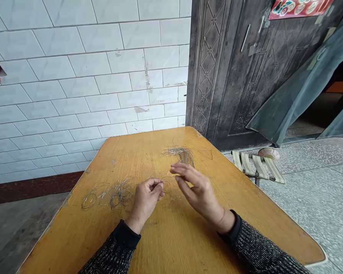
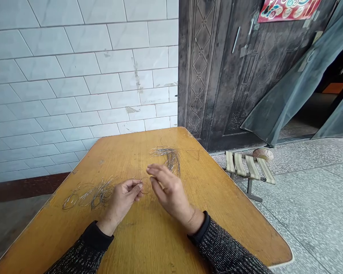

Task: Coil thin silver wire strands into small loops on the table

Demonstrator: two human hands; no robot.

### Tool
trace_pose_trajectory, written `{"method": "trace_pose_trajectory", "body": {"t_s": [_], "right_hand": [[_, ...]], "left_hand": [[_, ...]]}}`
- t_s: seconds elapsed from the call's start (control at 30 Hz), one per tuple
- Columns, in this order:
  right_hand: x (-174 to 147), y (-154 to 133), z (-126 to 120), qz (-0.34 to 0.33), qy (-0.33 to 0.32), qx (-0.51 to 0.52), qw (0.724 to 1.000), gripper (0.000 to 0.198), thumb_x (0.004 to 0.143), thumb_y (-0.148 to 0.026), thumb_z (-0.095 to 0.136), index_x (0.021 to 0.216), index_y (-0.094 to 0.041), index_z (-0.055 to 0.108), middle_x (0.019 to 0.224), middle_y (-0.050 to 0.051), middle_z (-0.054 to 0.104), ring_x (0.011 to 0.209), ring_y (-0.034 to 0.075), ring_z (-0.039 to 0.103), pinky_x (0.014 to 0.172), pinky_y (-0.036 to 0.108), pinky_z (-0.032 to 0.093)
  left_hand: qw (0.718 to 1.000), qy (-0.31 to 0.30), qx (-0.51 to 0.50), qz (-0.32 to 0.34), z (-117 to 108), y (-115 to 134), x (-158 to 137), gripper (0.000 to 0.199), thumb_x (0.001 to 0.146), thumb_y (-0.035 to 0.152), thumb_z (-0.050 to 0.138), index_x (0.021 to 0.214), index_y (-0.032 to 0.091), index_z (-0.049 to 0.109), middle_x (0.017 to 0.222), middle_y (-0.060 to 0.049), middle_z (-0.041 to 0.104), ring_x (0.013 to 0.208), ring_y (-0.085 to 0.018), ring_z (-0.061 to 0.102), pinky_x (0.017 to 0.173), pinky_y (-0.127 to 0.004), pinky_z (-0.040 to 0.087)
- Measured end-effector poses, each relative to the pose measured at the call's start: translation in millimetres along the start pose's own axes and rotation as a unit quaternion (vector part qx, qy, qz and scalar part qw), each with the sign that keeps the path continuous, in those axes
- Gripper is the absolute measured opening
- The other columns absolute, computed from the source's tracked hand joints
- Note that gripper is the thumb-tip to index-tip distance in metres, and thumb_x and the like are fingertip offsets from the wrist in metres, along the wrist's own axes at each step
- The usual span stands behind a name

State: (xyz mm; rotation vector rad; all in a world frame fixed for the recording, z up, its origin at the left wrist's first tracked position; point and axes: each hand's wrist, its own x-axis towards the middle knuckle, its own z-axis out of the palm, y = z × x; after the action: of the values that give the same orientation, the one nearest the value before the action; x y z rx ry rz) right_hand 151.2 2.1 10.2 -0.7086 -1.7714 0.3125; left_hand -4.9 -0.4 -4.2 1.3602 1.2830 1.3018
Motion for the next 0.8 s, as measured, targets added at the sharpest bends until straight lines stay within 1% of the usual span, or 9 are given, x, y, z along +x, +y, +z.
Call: {"method": "trace_pose_trajectory", "body": {"t_s": [0.03, 0.1, 0.2, 0.27, 0.37, 0.47, 0.57, 0.7, 0.8], "right_hand": [[-0.6, 2.6, 1.3, -0.051, -0.029, -0.074, 0.996, 0.023, 0.088, -0.019, 0.043, 0.104, -0.018, 0.058, 0.103, 0.010, 0.062, 0.099, 0.019, 0.056, 0.082, 0.035, 0.048], [-1.7, 7.9, 4.2, -0.117, -0.089, -0.200, 0.969, 0.020, 0.088, -0.018, 0.043, 0.099, -0.016, 0.060, 0.095, 0.009, 0.064, 0.098, 0.020, 0.054, 0.081, 0.033, 0.046], [-2.8, 11.7, 6.9, -0.148, -0.133, -0.320, 0.926, 0.017, 0.088, -0.019, 0.044, 0.093, -0.016, 0.060, 0.081, 0.006, 0.064, 0.087, 0.019, 0.054, 0.071, 0.030, 0.044], [-2.9, 10.6, 6.5, -0.153, -0.148, -0.366, 0.906, 0.015, 0.088, -0.020, 0.045, 0.090, -0.017, 0.060, 0.076, 0.005, 0.062, 0.078, 0.018, 0.052, 0.065, 0.029, 0.041], [-2.1, 6.5, 3.6, -0.163, -0.181, -0.392, 0.887, 0.014, 0.088, -0.019, 0.045, 0.089, -0.016, 0.058, 0.073, 0.006, 0.059, 0.072, 0.017, 0.049, 0.060, 0.028, 0.038], [-1.1, 4.0, 0.3, -0.167, -0.219, -0.382, 0.882, 0.014, 0.087, -0.015, 0.043, 0.090, -0.014, 0.056, 0.076, 0.007, 0.056, 0.072, 0.018, 0.046, 0.059, 0.028, 0.039], [-0.6, 5.4, -1.9, -0.158, -0.237, -0.369, 0.885, 0.016, 0.088, -0.014, 0.040, 0.090, -0.014, 0.056, 0.077, 0.007, 0.055, 0.072, 0.017, 0.044, 0.058, 0.026, 0.040], [-0.8, 9.9, -2.0, -0.154, -0.236, -0.368, 0.886, 0.017, 0.089, -0.015, 0.040, 0.089, -0.013, 0.057, 0.076, 0.007, 0.055, 0.073, 0.017, 0.044, 0.058, 0.026, 0.040], [-1.5, 12.5, -0.6, -0.151, -0.234, -0.376, 0.884, 0.017, 0.088, -0.015, 0.041, 0.086, -0.013, 0.058, 0.075, 0.007, 0.055, 0.072, 0.017, 0.044, 0.057, 0.025, 0.040]], "left_hand": [[1.000, -0.004, 0.020, 0.012, 0.5, 0.0, -0.4, 0.015, 0.068, 0.029, 0.063, 0.072, 0.015, 0.066, 0.059, -0.002, 0.061, 0.048, -0.013, 0.054, 0.045, -0.023, 0.041], [0.997, -0.008, 0.061, 0.045, 1.5, -0.1, -1.5, 0.012, 0.069, 0.027, 0.061, 0.070, 0.017, 0.067, 0.059, -0.003, 0.063, 0.049, -0.014, 0.055, 0.046, -0.023, 0.041], [0.989, -0.011, 0.113, 0.092, 2.2, -1.3, -2.3, 0.012, 0.071, 0.024, 0.058, 0.066, 0.018, 0.067, 0.053, -0.002, 0.059, 0.048, -0.013, 0.052, 0.047, -0.023, 0.038], [0.988, -0.016, 0.115, 0.097, 2.3, -2.2, -2.3, 0.013, 0.071, 0.025, 0.059, 0.065, 0.018, 0.068, 0.049, -0.001, 0.056, 0.045, -0.012, 0.048, 0.045, -0.022, 0.035], [0.997, -0.038, 0.058, 0.046, 2.7, -1.2, -2.9, 0.015, 0.071, 0.030, 0.061, 0.068, 0.017, 0.068, 0.047, 0.001, 0.052, 0.042, -0.010, 0.043, 0.041, -0.021, 0.031], [0.998, -0.062, -0.021, -0.015, 3.8, 2.4, -4.8, 0.022, 0.068, 0.036, 0.064, 0.071, 0.014, 0.067, 0.049, 0.001, 0.054, 0.043, -0.010, 0.046, 0.044, -0.022, 0.035], [0.994, -0.068, -0.073, -0.040, 4.6, 4.5, -6.2, 0.026, 0.064, 0.037, 0.069, 0.070, 0.012, 0.065, 0.054, 0.000, 0.056, 0.048, -0.010, 0.049, 0.048, -0.023, 0.038], [0.987, -0.069, -0.128, -0.071, 4.5, 2.0, -6.0, 0.028, 0.061, 0.036, 0.072, 0.071, 0.011, 0.064, 0.058, -0.001, 0.057, 0.049, -0.010, 0.050, 0.049, -0.023, 0.038], [0.983, -0.067, -0.148, -0.086, 4.4, -0.2, -5.6, 0.027, 0.060, 0.034, 0.073, 0.070, 0.011, 0.064, 0.057, -0.001, 0.056, 0.049, -0.009, 0.050, 0.049, -0.023, 0.038]]}}
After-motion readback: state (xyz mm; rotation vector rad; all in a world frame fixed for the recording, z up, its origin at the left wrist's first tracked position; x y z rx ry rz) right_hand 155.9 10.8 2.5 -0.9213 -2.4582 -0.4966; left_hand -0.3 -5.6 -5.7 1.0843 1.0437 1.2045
